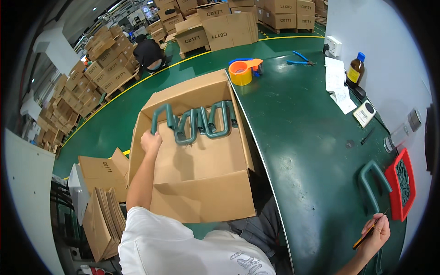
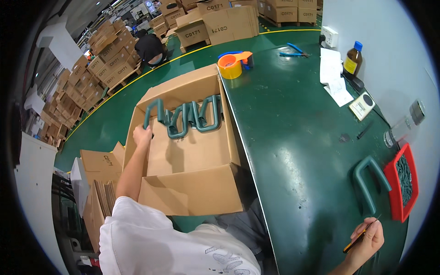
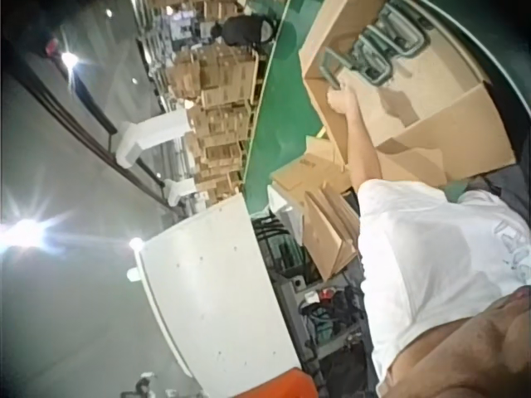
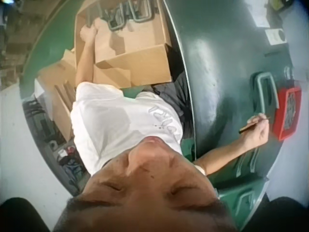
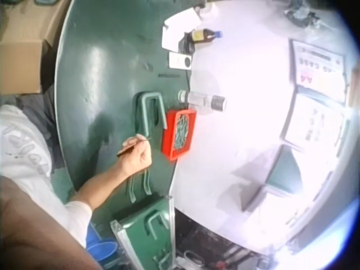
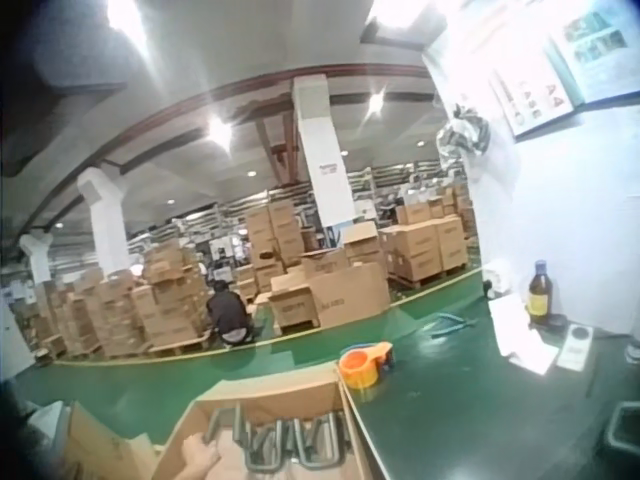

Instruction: Deburring green plastic handles using a utility knife at a workbench.

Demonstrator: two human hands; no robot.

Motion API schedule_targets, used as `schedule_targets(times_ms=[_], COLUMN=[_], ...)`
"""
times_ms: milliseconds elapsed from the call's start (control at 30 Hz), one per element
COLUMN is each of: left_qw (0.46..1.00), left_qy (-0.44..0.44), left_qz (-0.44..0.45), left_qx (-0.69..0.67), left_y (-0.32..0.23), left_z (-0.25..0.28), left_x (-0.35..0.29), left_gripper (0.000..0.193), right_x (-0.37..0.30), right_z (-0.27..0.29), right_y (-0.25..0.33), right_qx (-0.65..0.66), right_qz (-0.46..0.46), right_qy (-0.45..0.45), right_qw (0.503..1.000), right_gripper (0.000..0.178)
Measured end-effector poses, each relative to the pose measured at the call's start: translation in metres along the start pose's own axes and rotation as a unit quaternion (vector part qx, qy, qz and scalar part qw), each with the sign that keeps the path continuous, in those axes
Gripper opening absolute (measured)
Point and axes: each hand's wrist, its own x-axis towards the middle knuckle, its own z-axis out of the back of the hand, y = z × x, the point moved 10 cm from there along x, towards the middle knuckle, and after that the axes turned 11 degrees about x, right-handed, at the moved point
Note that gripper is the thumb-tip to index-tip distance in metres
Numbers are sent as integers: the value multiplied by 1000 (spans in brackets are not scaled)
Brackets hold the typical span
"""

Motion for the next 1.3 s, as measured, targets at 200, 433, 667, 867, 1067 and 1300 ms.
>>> schedule_targets(times_ms=[200, 433, 667, 867, 1067, 1300], left_qw=[990, 996, 988, 992, 880, 518], left_qy=[51, 63, 129, -19, -84, 44], left_qz=[20, 56, -12, -72, -396, -753], left_qx=[130, 17, 79, 101, -247, -403], left_y=[69, 91, 43, 21, -182, -328], left_z=[-61, -116, -138, -63, 8, 171], left_x=[29, 65, 63, 49, -53, -369], left_gripper=[22, 24, 39, 45, 28, 38], right_x=[-4, -20, -19, 20, 27, -4], right_z=[-9, 11, -15, -7, 29, -14], right_y=[-15, -38, 9, 0, -33, 7], right_qx=[-55, -85, -387, -547, -600, -407], right_qz=[-40, -58, 29, 101, 51, 36], right_qy=[-3, -10, -24, -64, -20, 69], right_qw=[998, 995, 921, 829, 798, 910], right_gripper=[32, 25, 10, 36, 42, 38])
